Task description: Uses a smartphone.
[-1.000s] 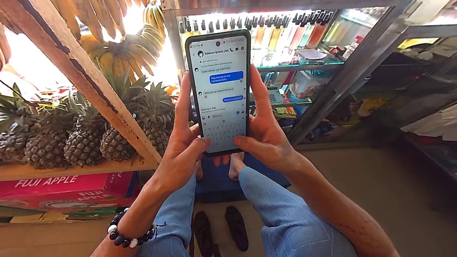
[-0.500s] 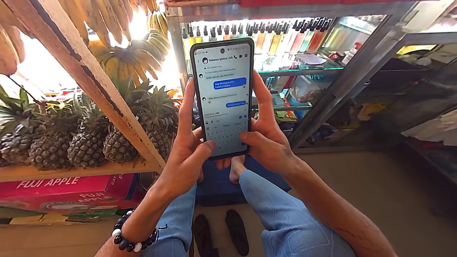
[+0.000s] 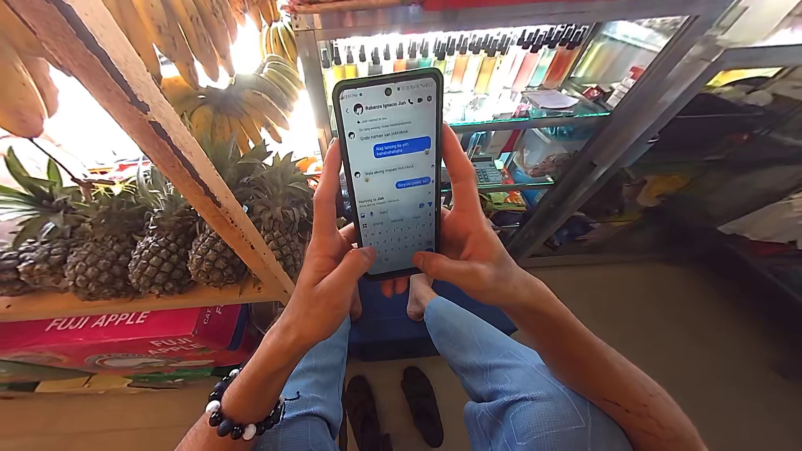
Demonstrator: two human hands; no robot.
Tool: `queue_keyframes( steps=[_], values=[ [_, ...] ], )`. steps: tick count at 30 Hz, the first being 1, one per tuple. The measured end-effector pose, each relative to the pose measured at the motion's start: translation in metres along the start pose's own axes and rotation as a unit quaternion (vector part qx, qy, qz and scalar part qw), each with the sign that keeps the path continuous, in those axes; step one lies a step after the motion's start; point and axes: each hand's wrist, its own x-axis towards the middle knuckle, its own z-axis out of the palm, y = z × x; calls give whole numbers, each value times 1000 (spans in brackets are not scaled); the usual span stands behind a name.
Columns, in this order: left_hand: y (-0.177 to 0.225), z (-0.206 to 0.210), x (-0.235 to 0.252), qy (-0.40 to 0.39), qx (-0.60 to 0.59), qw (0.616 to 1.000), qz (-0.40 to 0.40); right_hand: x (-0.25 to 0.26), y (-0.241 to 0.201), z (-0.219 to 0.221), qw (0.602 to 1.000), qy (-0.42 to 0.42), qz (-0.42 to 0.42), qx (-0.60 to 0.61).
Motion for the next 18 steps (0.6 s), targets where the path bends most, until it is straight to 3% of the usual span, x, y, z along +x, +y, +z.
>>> queue_keyframes(
  steps=[18],
  values=[
    [0,1,0,7,-11,1000,7,2,-2,3,999,25,-11,-17]
  ],
)
